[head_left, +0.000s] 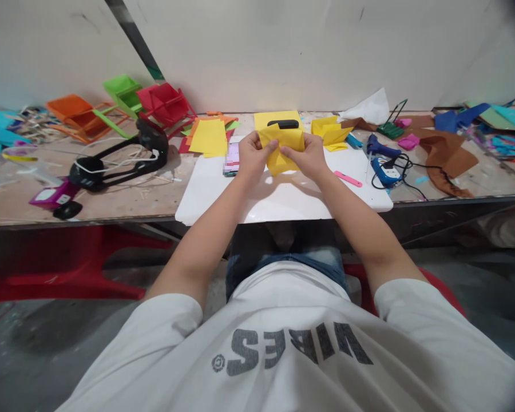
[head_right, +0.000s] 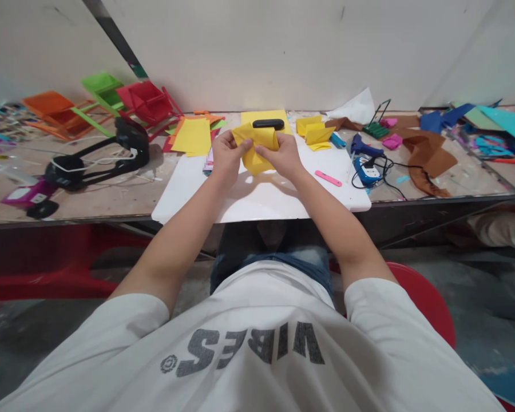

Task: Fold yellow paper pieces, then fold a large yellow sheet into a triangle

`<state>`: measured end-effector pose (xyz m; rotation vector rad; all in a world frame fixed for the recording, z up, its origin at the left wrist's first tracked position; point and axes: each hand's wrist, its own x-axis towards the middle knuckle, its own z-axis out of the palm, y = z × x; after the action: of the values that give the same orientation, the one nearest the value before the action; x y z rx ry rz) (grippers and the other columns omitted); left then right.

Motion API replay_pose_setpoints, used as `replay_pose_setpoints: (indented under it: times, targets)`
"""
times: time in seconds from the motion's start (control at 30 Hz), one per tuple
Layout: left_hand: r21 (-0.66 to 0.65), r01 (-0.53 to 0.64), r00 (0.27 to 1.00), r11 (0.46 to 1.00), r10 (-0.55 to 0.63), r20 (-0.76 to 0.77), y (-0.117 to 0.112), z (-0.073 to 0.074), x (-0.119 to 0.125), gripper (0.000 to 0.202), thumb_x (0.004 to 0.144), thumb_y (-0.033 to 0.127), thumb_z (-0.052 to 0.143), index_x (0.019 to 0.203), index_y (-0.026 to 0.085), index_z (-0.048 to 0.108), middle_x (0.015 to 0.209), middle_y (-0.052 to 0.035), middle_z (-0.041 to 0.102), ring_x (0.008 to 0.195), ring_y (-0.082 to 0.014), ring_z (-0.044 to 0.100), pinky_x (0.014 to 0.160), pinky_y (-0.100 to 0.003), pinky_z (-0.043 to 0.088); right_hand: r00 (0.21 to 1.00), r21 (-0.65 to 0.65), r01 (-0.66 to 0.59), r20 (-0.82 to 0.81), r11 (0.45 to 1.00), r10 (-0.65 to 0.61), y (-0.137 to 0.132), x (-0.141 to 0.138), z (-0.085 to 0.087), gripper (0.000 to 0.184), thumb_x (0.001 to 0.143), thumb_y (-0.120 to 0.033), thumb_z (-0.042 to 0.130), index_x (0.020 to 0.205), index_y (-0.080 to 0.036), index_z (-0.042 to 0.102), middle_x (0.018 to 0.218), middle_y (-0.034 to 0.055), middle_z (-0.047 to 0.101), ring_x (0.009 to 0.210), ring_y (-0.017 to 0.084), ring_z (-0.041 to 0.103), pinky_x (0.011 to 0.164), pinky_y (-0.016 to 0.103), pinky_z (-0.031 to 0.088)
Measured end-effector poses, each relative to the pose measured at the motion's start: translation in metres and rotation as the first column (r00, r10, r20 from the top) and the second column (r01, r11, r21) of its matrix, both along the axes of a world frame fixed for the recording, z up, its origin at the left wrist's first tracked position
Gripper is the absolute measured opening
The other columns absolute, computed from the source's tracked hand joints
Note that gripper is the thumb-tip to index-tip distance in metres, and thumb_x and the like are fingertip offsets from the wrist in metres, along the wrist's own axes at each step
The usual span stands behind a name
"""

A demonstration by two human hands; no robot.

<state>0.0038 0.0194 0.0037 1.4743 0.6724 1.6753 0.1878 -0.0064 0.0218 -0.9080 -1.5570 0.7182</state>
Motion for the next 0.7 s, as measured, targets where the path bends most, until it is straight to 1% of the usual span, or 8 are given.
replay_pose_setpoints:
  times: [0.1,0.17,0.27,0.37,0.47,0.57,0.63,0.7]
  targets:
    - [0.018,-0.067,0.997,0.998,0.066,0.035,0.000,0.001,-0.003,0.065,0.082,0.084,0.100,0.096,0.026,0.074,0.094,-0.0053,0.082,0.101,-0.0261,0.085,0.088,-0.038,0.070,1.000,0.001,-0.020,-0.003,1.000,0.020,0.007,0.000,-0.006,0.059,0.078,-0.069,0.102,0.108,-0.023,0.081,0.108,0.0104,0.087,0.109,0.035,0.085,0.096,0.058,0.076]
    - [0.023,-0.104,0.992,0.994,0.103,0.070,0.001,0.003,-0.005,0.061,0.087,0.083,0.097,0.094,0.027,0.074,0.093,-0.0045,0.082,0.099,-0.0237,0.084,0.087,-0.036,0.069,1.000,-0.004,-0.017,0.004,1.000,0.017,0.010,0.001,-0.009,0.054,0.077,-0.063,0.103,0.107,-0.023,0.080,0.109,0.0110,0.087,0.108,0.035,0.084,0.097,0.059,0.077]
    - [0.009,-0.141,0.984,0.990,0.139,0.113,0.002,0.009,-0.008,0.060,0.091,0.085,0.092,0.093,0.028,0.074,0.092,-0.0039,0.082,0.096,-0.0212,0.083,0.086,-0.035,0.069,0.999,-0.019,0.003,0.033,1.000,-0.002,0.011,0.001,-0.011,0.049,0.078,-0.056,0.102,0.106,-0.024,0.080,0.110,0.0112,0.087,0.108,0.035,0.084,0.099,0.060,0.077]
    - [-0.007,-0.153,0.982,0.988,0.153,0.106,0.002,0.016,-0.011,0.060,0.095,0.087,0.088,0.091,0.029,0.071,0.088,-0.0031,0.081,0.093,-0.0197,0.082,0.085,-0.033,0.069,0.998,-0.040,0.004,0.055,0.999,-0.002,0.012,0.001,-0.013,0.044,0.076,-0.051,0.101,0.103,-0.023,0.079,0.106,0.0108,0.086,0.104,0.034,0.083,0.097,0.060,0.076]
    - [-0.031,-0.117,0.987,0.993,0.120,0.106,0.002,0.021,-0.015,0.059,0.099,0.087,0.083,0.091,0.030,0.071,0.091,-0.0039,0.084,0.094,-0.0194,0.084,0.084,-0.032,0.069,0.999,-0.051,0.006,0.049,0.999,-0.003,0.012,0.000,-0.013,0.044,0.073,-0.051,0.100,0.100,-0.023,0.078,0.104,0.0100,0.086,0.102,0.034,0.083,0.096,0.059,0.076]
    - [-0.096,-0.032,0.993,0.995,0.043,0.111,0.001,0.018,-0.018,0.059,0.100,0.088,0.081,0.093,0.030,0.075,0.095,-0.0047,0.088,0.093,-0.0199,0.086,0.080,-0.031,0.068,0.999,-0.056,0.017,0.031,0.998,-0.015,0.007,0.001,-0.008,0.050,0.074,-0.058,0.099,0.104,-0.023,0.079,0.110,0.0103,0.088,0.107,0.035,0.083,0.101,0.060,0.075]
    - [-0.127,0.030,0.995,0.991,-0.017,0.097,0.001,0.012,-0.018,0.060,0.093,0.087,0.089,0.093,0.028,0.078,0.095,-0.0039,0.087,0.092,-0.0204,0.087,0.079,-0.031,0.068,1.000,-0.067,0.019,0.024,0.998,-0.018,0.002,0.001,-0.003,0.055,0.076,-0.063,0.099,0.109,-0.023,0.080,0.117,0.0120,0.089,0.113,0.036,0.084,0.107,0.061,0.074]
    - [-0.126,0.077,0.995,0.989,-0.068,0.074,0.002,0.005,-0.017,0.063,0.080,0.085,0.101,0.092,0.026,0.081,0.094,-0.0030,0.086,0.091,-0.0210,0.086,0.080,-0.031,0.068,1.000,-0.081,0.017,0.025,0.997,-0.015,-0.004,0.001,0.002,0.060,0.076,-0.069,0.099,0.111,-0.023,0.081,0.121,0.0140,0.089,0.118,0.038,0.084,0.112,0.062,0.073]
